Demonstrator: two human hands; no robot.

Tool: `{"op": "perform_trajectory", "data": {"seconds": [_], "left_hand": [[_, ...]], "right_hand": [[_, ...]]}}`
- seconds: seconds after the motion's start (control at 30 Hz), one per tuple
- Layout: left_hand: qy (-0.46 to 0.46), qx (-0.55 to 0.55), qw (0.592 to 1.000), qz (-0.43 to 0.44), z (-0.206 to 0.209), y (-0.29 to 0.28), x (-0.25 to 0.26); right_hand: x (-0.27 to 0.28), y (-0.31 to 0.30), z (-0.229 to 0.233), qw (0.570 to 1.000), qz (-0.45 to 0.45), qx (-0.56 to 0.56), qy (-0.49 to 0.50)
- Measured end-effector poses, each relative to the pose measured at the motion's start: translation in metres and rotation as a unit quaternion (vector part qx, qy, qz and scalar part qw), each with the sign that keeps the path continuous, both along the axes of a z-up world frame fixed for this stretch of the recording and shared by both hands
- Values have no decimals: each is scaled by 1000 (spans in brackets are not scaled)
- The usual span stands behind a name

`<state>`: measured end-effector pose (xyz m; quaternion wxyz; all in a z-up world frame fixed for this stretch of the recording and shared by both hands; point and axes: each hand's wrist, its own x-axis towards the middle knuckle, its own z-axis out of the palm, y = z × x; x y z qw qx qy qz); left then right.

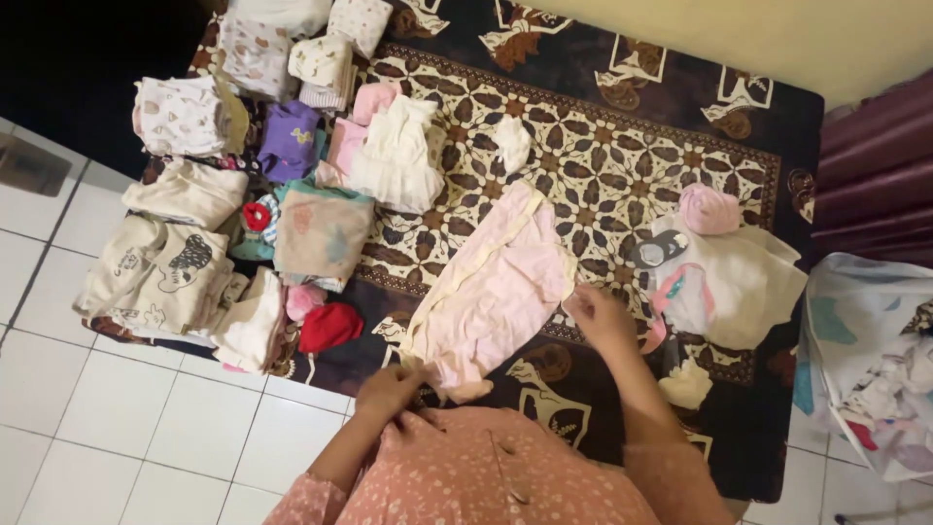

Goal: Folding and organizing small garments on a table covered with a patterned cloth.

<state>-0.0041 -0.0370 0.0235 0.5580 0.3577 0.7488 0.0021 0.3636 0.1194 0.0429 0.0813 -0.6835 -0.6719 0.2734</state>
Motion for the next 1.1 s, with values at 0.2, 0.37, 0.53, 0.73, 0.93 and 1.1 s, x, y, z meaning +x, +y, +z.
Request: {"op": "perform_trajectory", "data": {"seconds": [0.2,0.37,0.53,0.73,0.93,1.1], "left_hand": [[-57,15,998,-8,61,17,37],[-85,109,990,36,-25,4,31],[-300,104,913,257,-42,7,-15],[-414,310,775,364,70,54,-52],[-361,437,753,334,127,142,-35],[-349,597,681,241,182,169,-30]], "right_hand": [[-13,28,-35,996,-27,-2,-88],[50,28,-80,978,-125,-9,164],[91,11,-22,847,-275,-64,451],[91,-18,98,757,-365,7,542],[156,6,37,680,-210,69,699],[147,7,105,637,-134,144,745]]}}
